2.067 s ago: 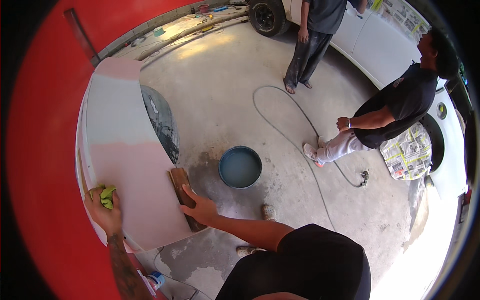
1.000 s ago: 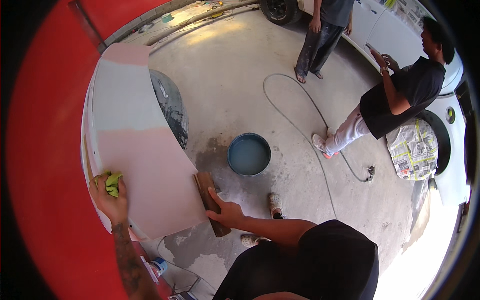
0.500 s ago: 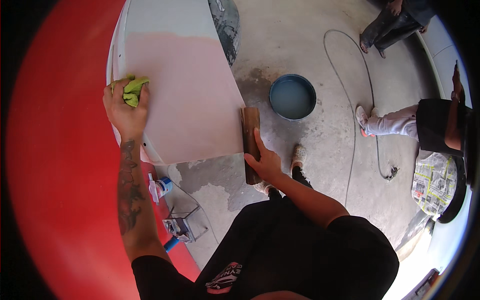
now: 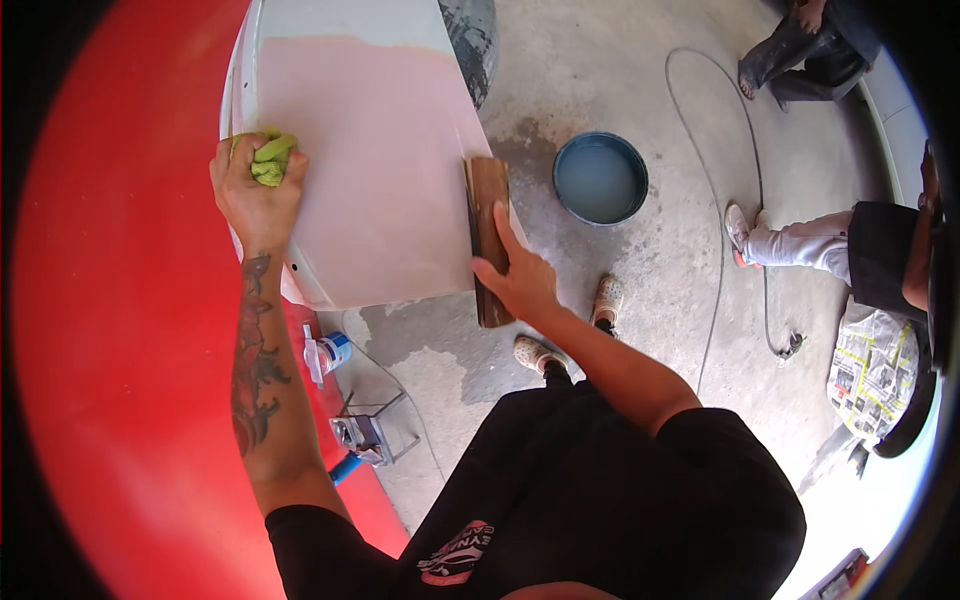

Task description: Sanding a car body part using a sanding block and water for surface preparation.

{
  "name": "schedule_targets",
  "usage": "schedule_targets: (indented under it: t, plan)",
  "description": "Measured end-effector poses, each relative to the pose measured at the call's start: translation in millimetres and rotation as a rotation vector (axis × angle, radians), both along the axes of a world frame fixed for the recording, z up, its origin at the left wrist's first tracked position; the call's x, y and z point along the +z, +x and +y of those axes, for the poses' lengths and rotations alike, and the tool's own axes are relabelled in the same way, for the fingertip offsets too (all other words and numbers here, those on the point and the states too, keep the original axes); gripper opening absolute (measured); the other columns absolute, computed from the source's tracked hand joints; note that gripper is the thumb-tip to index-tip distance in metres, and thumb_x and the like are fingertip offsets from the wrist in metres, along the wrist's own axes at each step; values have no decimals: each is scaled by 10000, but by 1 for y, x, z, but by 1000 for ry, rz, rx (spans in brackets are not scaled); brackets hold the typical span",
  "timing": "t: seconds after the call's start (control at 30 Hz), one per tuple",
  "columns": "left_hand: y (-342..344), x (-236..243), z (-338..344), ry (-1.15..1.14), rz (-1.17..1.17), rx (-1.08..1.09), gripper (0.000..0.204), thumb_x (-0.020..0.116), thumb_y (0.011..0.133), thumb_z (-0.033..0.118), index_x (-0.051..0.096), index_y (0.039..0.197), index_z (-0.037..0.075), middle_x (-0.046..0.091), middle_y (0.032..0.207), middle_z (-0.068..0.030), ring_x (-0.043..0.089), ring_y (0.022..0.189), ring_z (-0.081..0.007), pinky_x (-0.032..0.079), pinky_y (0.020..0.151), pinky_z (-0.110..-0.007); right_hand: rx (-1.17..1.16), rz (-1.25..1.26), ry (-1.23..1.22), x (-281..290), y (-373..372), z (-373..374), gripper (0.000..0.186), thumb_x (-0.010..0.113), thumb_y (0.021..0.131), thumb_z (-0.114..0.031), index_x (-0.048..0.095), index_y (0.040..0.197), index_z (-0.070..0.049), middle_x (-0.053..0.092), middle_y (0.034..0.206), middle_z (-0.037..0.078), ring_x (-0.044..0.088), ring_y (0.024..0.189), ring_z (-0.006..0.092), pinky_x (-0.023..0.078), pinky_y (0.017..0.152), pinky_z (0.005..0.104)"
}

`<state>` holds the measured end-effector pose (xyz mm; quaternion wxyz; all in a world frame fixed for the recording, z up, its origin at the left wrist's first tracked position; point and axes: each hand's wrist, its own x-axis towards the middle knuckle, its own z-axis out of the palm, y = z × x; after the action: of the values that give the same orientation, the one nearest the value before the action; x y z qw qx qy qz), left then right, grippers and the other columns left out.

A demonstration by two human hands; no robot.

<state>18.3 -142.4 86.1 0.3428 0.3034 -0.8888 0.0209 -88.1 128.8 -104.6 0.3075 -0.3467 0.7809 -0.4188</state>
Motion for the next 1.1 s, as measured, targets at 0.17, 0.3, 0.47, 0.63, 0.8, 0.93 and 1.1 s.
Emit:
schedule_targets:
  t: [0.17,0.3,0.47,0.63,0.8,0.93,1.1]
  plan:
    - [3,-6,-3,-5,9,-38,272,804,682,155,666,906,85,630,1013,-67,565,961,-315,490,839,-448,-49,-29,-4,16,-2,-25,938,669,847,-523,200,1606,-233,729,1004,203,701,898,411,544,775,464]
    - [-15,2,7,-18,-7,50,270,800,691,183,667,904,85,627,1019,-72,567,959,-316,492,836,-450,-97,-90,1,77,-86,-143,914,599,839,-661,242,1593,-288,724,951,183,687,964,396,511,852,443]
    - [-5,-3,2,-32,-11,91,266,799,708,221,668,901,93,623,1023,-73,572,952,-314,498,818,-455,-34,-17,3,36,-43,-89,902,587,867,-618,192,1604,-280,717,935,201,685,931,389,507,819,462]
    - [0,0,6,-52,-17,93,260,796,713,229,677,908,104,623,1026,-65,574,957,-314,500,817,-455,23,-10,-24,5,7,10,974,650,842,-546,126,1617,-273,728,1043,190,695,921,408,534,801,458]
    - [-17,-1,7,-67,13,52,255,792,719,236,683,910,108,624,1027,-64,573,956,-310,502,817,-450,-30,8,59,66,-93,-127,921,625,852,-622,216,1600,-274,703,1116,221,686,1002,396,517,866,435]
    - [-7,-3,4,-35,-7,73,280,801,710,248,690,928,113,619,1034,-66,570,954,-304,505,806,-443,31,15,42,55,-98,-134,915,614,851,-639,217,1599,-291,713,1023,231,682,975,406,513,856,447]
    - [1,-2,5,-69,-22,74,304,810,700,252,686,939,111,611,1042,-75,565,948,-310,504,797,-443,130,-26,32,34,-17,-11,951,659,833,-534,146,1609,-334,717,921,206,695,839,401,531,744,437]
